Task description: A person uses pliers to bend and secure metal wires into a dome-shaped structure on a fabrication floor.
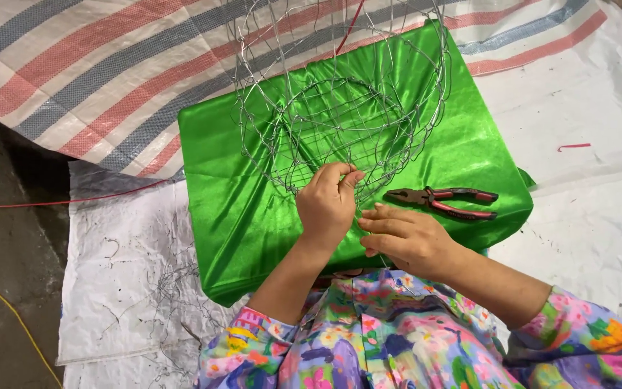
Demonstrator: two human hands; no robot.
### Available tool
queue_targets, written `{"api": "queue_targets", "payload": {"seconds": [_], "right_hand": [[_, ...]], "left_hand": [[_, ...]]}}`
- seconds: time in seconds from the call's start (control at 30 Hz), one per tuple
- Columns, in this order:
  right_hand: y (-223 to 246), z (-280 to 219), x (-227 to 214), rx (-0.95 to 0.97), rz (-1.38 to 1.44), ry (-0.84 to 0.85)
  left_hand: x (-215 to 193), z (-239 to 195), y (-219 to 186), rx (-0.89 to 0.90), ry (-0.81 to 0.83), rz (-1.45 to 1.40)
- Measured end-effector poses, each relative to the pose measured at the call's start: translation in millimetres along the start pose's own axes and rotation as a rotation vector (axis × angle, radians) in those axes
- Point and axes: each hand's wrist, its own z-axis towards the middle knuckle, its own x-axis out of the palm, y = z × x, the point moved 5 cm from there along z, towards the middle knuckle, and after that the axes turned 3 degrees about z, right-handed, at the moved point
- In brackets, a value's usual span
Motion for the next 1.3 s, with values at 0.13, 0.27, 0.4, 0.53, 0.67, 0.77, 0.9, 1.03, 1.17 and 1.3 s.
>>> {"api": "queue_targets", "payload": {"seconds": [0.13,0.27,0.4,0.53,0.67,0.77,0.9,1.03,1.17,1.3], "right_hand": [[20.7,-0.8,6.1,-0.021,-0.013,0.088],[40.1,0.1,6.7,-0.125,-0.161,0.137],[37.7,12.9,-10.7,-0.113,-0.218,0.157],[33.2,12.4,-13.3,-0.076,-0.133,0.115],[28.3,6.4,-13.2,-0.034,-0.001,0.025],[27.5,10.8,-19.0,0.065,0.109,-0.064],[14.3,16.0,-32.5,0.252,0.213,-0.15],[4.6,38.2,-42.9,0.367,0.26,-0.161],[-5.4,63.5,-43.8,0.444,0.337,-0.178],[-13.9,76.9,-35.4,0.439,0.541,-0.222]], "left_hand": [[-1.9,2.4,0.1,-0.047,-0.006,-0.042],[-0.6,3.1,0.6,-0.083,-0.005,-0.099],[-7.8,4.2,10.6,-0.218,0.157,-0.108],[1.3,-3.7,18.5,-0.278,0.313,-0.081],[1.6,-3.8,10.4,-0.131,0.406,0.13],[0.8,-3.1,8.6,0.008,0.456,0.239],[8.0,-4.4,13.2,0.117,0.529,0.266],[9.7,0.7,11.6,0.097,0.561,0.198],[6.9,3.8,11.7,0.051,0.611,0.166],[1.6,5.9,12.6,-0.049,0.715,0.112]]}}
